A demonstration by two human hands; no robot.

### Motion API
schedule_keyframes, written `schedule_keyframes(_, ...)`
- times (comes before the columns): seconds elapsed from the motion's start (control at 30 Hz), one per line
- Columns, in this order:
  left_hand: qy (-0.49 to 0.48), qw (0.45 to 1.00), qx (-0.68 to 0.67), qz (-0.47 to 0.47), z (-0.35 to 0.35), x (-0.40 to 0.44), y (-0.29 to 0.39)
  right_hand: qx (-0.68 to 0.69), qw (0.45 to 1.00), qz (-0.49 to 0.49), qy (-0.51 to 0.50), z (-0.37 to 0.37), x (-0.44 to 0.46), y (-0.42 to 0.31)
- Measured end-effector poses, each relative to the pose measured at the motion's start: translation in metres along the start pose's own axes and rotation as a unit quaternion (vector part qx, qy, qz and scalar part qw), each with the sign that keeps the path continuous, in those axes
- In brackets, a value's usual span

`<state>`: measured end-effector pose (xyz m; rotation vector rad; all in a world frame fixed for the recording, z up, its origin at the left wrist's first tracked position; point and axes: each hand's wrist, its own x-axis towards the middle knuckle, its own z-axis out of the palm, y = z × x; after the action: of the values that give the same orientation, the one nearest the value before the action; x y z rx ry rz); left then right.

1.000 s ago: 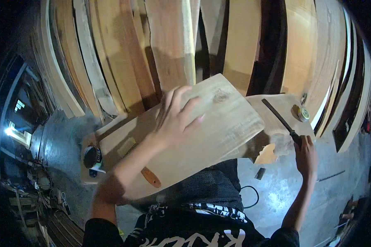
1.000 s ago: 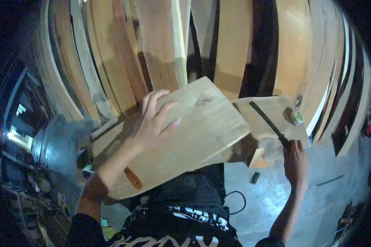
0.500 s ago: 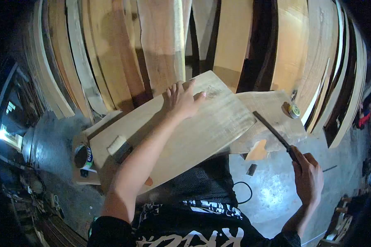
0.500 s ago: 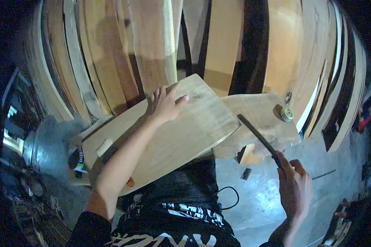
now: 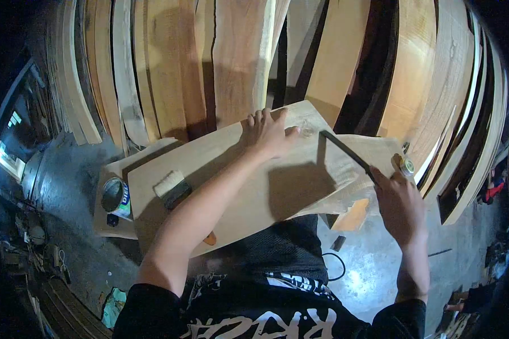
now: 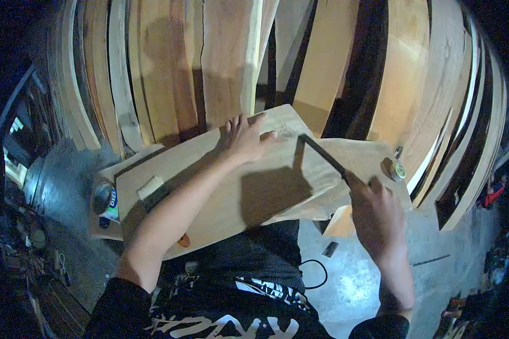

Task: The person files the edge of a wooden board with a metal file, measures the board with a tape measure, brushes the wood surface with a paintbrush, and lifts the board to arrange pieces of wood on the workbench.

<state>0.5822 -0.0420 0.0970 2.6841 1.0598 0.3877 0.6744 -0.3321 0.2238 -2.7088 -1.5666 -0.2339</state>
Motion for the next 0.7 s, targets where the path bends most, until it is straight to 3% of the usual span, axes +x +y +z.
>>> schedule_keyframes(0.2, -0.006, 0.999, -0.024, 0.024, -0.006, 0.001, -0.001, -0.038, 0.995, -0.069, 0.061, 0.033, 0.072, -0.013)
schedule_keyframes(0.37, -0.043, 0.999, -0.012, -0.005, -0.009, -0.003, 0.002, -0.145, 0.982, -0.121, 0.018, 0.020, 0.076, -0.007)
schedule_keyframes(0.43, -0.029, 0.999, -0.017, -0.011, -0.007, 0.000, 0.003, -0.150, 0.982, -0.105, -0.041, -0.009, 0.061, -0.014)
schedule_keyframes(0.6, -0.016, 1.000, -0.016, 0.000, -0.004, -0.005, 0.002, -0.137, 0.988, -0.045, -0.053, -0.024, -0.014, 0.008)
schedule_keyframes(0.7, -0.005, 1.000, -0.021, 0.010, -0.004, -0.004, 0.000, -0.153, 0.979, 0.039, -0.132, -0.050, -0.040, -0.003)
